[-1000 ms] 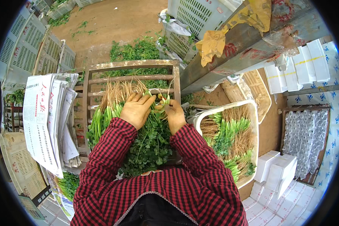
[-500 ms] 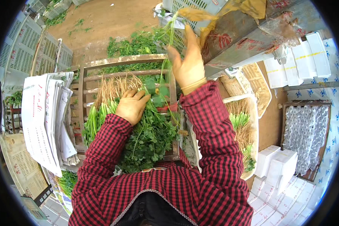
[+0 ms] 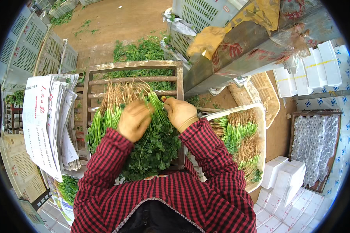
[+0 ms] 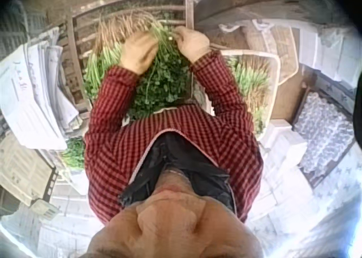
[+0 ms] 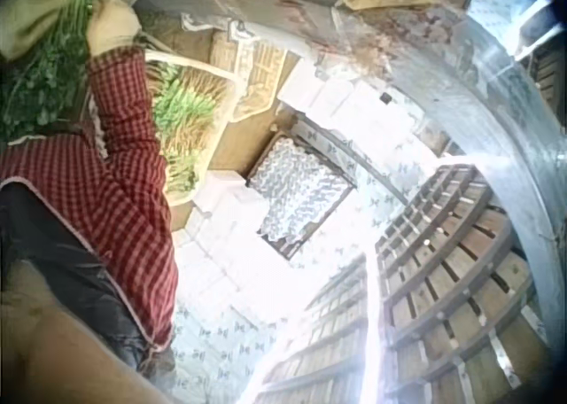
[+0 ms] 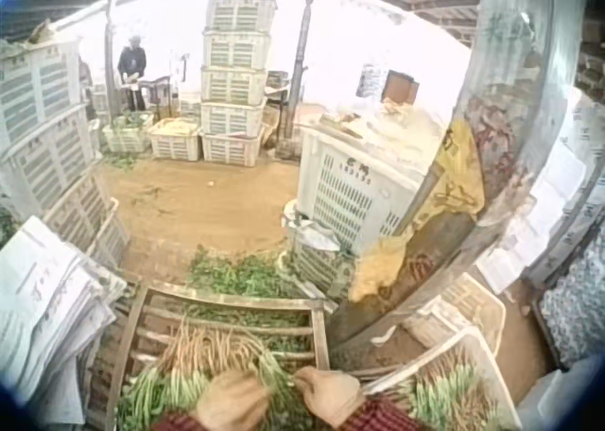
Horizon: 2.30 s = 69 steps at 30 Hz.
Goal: The person takes bunches of cilantro from a large bin, aligns the stems and leaves by hand, and then wraps the bunches in sheets of newspaper before placing them into another container.
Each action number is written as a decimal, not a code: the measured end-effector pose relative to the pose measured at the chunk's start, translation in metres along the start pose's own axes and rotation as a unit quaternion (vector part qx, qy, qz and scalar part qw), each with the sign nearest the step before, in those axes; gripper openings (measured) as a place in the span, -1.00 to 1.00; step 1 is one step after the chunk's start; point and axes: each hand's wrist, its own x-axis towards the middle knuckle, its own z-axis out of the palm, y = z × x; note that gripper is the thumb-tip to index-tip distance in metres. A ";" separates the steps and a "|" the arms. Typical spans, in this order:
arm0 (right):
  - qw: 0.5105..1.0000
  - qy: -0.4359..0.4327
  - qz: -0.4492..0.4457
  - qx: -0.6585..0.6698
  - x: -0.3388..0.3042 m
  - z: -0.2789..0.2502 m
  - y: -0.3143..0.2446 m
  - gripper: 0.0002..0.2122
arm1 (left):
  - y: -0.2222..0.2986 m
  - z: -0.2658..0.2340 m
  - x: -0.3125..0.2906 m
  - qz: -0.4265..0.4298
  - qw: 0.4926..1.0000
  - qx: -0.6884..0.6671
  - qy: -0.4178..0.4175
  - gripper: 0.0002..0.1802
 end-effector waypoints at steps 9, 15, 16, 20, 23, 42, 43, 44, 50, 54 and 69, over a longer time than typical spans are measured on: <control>0.919 -0.171 0.113 0.337 0.082 -0.003 -0.010 -0.85 | 0.013 0.042 -0.025 0.033 0.964 0.081 -0.252 -0.35; 0.884 -0.211 0.150 0.390 0.136 -0.034 -0.035 -0.79 | 0.011 0.043 -0.026 0.036 0.966 0.077 -0.243 -0.36; 0.885 -0.215 0.146 0.387 0.136 -0.036 -0.035 -0.79 | 0.011 0.044 -0.026 0.033 0.966 0.075 -0.244 -0.36; 0.877 -0.204 0.124 0.418 0.139 -0.044 -0.034 -0.78 | 0.012 0.042 -0.022 0.018 0.963 0.073 -0.258 -0.37; 0.821 -0.118 0.135 0.543 0.157 -0.066 -0.034 -0.80 | 0.014 0.040 -0.022 0.015 0.966 0.073 -0.249 -0.38; 0.982 -0.139 0.123 0.045 0.067 0.046 -0.023 -0.56 | 0.009 0.041 -0.026 0.045 0.981 0.022 -0.185 -0.46; 0.983 -0.127 0.122 0.048 0.064 0.050 -0.019 -0.56 | 0.009 0.041 -0.026 0.047 0.980 0.030 -0.192 -0.45; 0.985 -0.115 0.121 0.051 0.061 0.052 -0.015 -0.57 | 0.009 0.040 -0.027 0.048 0.978 0.039 -0.199 -0.45; 0.964 -0.116 0.173 0.165 0.047 0.055 0.001 -0.54 | 0.023 0.031 -0.034 -0.034 0.974 0.111 -0.194 -0.36; 0.985 -0.086 0.145 0.018 0.041 0.037 -0.041 -0.45 | 0.025 0.021 -0.049 -0.105 0.979 0.112 -0.133 -0.35; 0.983 -0.073 0.148 0.080 0.050 0.060 -0.006 -0.76 | 0.017 0.019 -0.051 -0.101 0.991 0.028 -0.081 -0.47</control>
